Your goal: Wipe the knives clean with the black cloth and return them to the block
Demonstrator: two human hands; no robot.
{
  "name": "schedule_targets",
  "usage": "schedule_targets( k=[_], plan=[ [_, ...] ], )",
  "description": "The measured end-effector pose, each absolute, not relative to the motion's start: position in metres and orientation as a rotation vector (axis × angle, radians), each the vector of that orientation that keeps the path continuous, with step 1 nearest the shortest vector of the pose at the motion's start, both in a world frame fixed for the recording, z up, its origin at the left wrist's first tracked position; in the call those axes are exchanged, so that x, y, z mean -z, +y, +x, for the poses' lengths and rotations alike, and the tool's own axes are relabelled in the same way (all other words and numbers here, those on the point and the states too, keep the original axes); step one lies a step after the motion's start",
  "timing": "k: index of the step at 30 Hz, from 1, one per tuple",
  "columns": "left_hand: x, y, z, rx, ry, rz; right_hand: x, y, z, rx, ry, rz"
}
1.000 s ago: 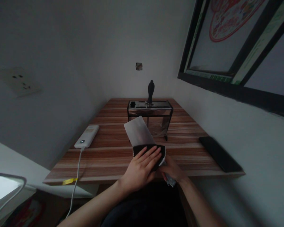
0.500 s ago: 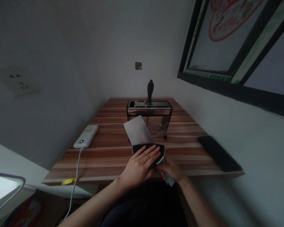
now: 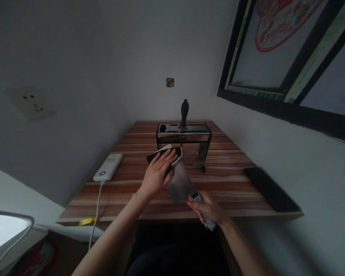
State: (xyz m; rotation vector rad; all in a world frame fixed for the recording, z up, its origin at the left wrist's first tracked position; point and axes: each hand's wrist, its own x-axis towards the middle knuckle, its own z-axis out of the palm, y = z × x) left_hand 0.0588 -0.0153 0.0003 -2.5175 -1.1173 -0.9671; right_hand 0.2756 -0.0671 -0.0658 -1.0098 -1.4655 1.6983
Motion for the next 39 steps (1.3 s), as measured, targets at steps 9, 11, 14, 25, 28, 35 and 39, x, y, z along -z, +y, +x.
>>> schedule_targets(
  k=[9, 11, 14, 25, 28, 35, 39],
  plan=[
    [-0.009, 0.003, 0.057, 1.121, -1.214, -2.376, 0.070, -0.067, 0.278, -1.696, -1.502, -0.980],
    [-0.006, 0.000, 0.060, 1.089, -1.217, -2.375, 0.070, -0.067, 0.278, -1.699, -1.500, -0.965],
    [-0.002, -0.007, 0.065, 1.055, -1.190, -2.403, 0.069, -0.068, 0.278, -1.699, -1.486, -0.942],
    [0.028, -0.051, 0.087, 0.918, -1.066, -2.618, 0.066, -0.069, 0.276, -1.648, -1.460, -0.974],
    [0.036, -0.068, 0.094, 0.853, -1.012, -2.702, 0.067, -0.070, 0.276, -1.612, -1.462, -1.002],
    [0.050, -0.092, 0.102, 0.817, -0.910, -2.800, 0.070, -0.072, 0.278, -1.608, -1.366, -1.070],
    [0.046, -0.092, 0.104, 0.818, -0.895, -2.799, 0.071, -0.073, 0.279, -1.644, -1.318, -1.108]
  ],
)
